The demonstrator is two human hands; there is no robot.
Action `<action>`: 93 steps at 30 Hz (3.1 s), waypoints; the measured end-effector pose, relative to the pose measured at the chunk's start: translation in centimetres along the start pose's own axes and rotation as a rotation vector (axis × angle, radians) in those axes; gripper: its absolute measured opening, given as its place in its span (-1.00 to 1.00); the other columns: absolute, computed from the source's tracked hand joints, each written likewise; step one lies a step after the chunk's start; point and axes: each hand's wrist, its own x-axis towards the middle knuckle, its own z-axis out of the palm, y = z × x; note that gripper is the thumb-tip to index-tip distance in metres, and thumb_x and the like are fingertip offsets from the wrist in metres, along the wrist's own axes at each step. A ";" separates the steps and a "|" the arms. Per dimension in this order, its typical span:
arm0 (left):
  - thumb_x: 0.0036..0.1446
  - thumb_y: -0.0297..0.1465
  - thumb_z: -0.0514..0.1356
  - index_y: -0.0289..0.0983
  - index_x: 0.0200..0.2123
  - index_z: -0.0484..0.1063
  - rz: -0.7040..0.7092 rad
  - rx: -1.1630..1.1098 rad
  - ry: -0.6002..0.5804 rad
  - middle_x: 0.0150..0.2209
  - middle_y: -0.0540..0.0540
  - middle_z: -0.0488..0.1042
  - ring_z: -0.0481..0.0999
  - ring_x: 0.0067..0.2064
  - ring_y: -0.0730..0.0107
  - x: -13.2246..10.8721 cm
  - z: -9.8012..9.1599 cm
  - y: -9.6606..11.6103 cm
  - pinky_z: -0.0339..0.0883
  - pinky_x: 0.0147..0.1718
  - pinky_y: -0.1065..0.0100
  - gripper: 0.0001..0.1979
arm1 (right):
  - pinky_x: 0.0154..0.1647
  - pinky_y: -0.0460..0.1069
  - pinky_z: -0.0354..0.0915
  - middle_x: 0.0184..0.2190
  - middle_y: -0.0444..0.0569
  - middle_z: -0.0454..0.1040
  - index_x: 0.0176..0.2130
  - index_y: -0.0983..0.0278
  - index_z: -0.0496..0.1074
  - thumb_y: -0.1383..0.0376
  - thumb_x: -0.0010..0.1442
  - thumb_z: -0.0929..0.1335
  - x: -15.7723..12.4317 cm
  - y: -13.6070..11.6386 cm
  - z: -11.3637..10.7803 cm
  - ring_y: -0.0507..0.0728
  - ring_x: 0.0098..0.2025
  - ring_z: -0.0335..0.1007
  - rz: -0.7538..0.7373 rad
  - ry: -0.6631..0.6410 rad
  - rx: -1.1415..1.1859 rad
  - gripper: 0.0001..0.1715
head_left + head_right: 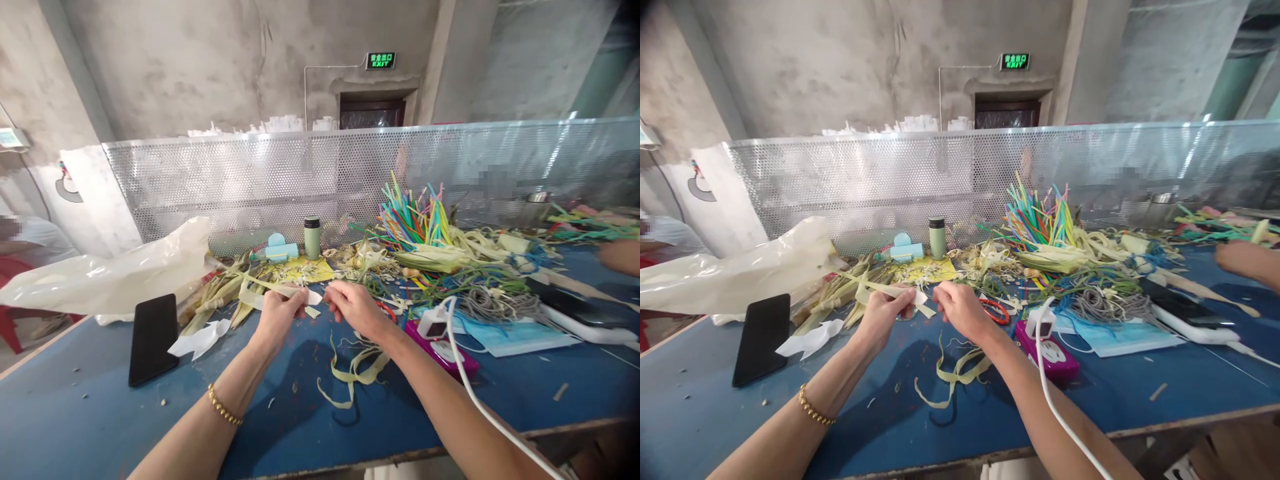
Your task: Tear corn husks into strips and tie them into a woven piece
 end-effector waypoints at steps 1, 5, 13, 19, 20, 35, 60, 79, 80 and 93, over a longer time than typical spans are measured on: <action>0.03 -0.19 0.24 -0.32 -0.60 0.40 -0.010 -0.006 0.015 -0.69 0.01 0.32 0.24 -0.61 0.50 0.1 0.0 -0.1 0.09 -0.56 0.41 -0.68 | -0.34 -0.07 0.23 -0.46 -0.04 0.49 -0.40 0.26 0.37 0.24 0.37 0.13 0.0 0.7 -0.4 0.07 -0.42 0.42 0.037 0.012 -0.176 -0.61; -0.01 -0.19 0.28 -0.33 -0.60 0.40 -0.042 -0.048 0.057 -0.69 0.02 0.31 0.23 -0.63 0.53 0.3 -0.1 -0.4 0.08 -0.57 0.42 -0.67 | -0.12 0.01 0.24 -0.16 0.20 0.50 -0.24 0.34 0.47 0.28 0.27 0.29 -0.2 3.2 -1.5 0.27 -0.05 0.42 0.273 -0.184 -0.700 -0.80; -0.01 -0.20 0.29 -0.35 -0.58 0.41 -0.038 -0.088 0.058 -0.69 0.02 0.30 0.22 -0.65 0.57 0.2 0.1 -0.6 0.04 -0.62 0.46 -0.67 | -0.04 0.07 0.24 -0.03 0.22 0.43 0.00 0.36 0.41 0.27 0.22 0.31 -0.3 5.5 -1.7 0.33 0.04 0.37 0.309 -0.329 -0.735 -0.64; 0.02 -0.22 0.29 -0.33 -0.40 0.54 0.096 0.037 0.115 -0.60 0.00 0.38 0.26 -0.64 0.55 0.9 -0.7 -1.1 0.09 -0.65 0.47 -0.74 | -0.06 0.00 0.21 -0.01 0.22 0.44 0.19 0.33 0.29 0.41 0.24 0.22 0.2 6.7 -2.4 0.24 -0.02 0.43 0.334 -0.191 -0.560 -0.47; 0.03 -0.22 0.28 -0.32 -0.39 0.56 0.114 0.063 0.129 -0.59 0.00 0.38 0.27 -0.64 0.54 1.0 -0.9 -1.2 0.11 -0.64 0.47 -0.75 | -0.09 -0.03 0.22 -0.06 0.20 0.48 0.17 0.35 0.32 0.41 0.23 0.23 0.4 6.8 -2.6 0.21 -0.07 0.46 0.357 -0.172 -0.518 -0.49; 0.01 -0.23 0.28 -0.33 -0.65 0.36 -0.009 -0.146 0.129 -0.69 0.01 0.30 0.23 -0.65 0.56 0.9 -0.9 -0.8 0.04 -0.63 0.47 -0.65 | -0.23 -0.02 0.20 -0.15 0.23 0.52 -0.21 0.35 0.44 0.34 0.10 0.33 -0.3 3.3 -0.9 0.28 -0.07 0.44 0.309 -0.354 -0.476 -0.79; -0.08 -0.26 0.35 -0.37 -0.34 0.43 0.123 -0.342 0.494 -0.43 -0.03 0.47 0.52 -0.44 0.39 1.8 -1.4 -0.6 0.36 -0.37 0.37 -0.69 | -0.51 -0.12 0.17 -0.49 -0.18 0.37 -0.17 0.27 0.30 -0.04 0.02 0.45 0.0 -2.8 1.4 -0.02 -0.52 0.25 0.224 -0.203 0.430 -0.45; -0.17 -0.38 0.39 -0.38 -0.32 0.41 -0.014 -0.601 0.442 -0.48 0.01 0.47 0.47 -0.50 0.49 0.7 0.0 0.0 0.28 -0.44 0.42 -0.67 | -0.56 -0.11 0.09 -0.57 -0.19 0.33 -0.22 0.24 0.32 -0.10 0.11 0.37 0.0 -2.5 4.6 0.00 -0.59 0.22 0.228 -0.034 0.350 -0.51; -0.17 -0.38 0.39 -0.38 -0.32 0.41 -0.007 -0.597 0.441 -0.48 0.01 0.47 0.47 -0.49 0.49 0.7 0.0 -0.1 0.28 -0.43 0.42 -0.67 | -0.56 -0.11 0.08 -0.57 -0.19 0.33 -0.23 0.23 0.32 -0.10 0.11 0.37 0.0 -2.5 4.6 0.00 -0.59 0.21 0.230 -0.032 0.346 -0.51; -0.19 -0.37 0.41 -0.35 -0.38 0.42 -0.016 -0.630 0.346 -0.47 0.00 0.46 0.47 -0.48 0.48 0.8 0.6 0.4 0.31 -0.42 0.41 -0.70 | -0.55 -0.10 0.12 -0.58 -0.18 0.31 -0.31 0.22 0.32 -0.03 0.13 0.35 -0.8 -2.7 4.5 0.04 -0.55 0.23 0.170 0.129 0.299 -0.62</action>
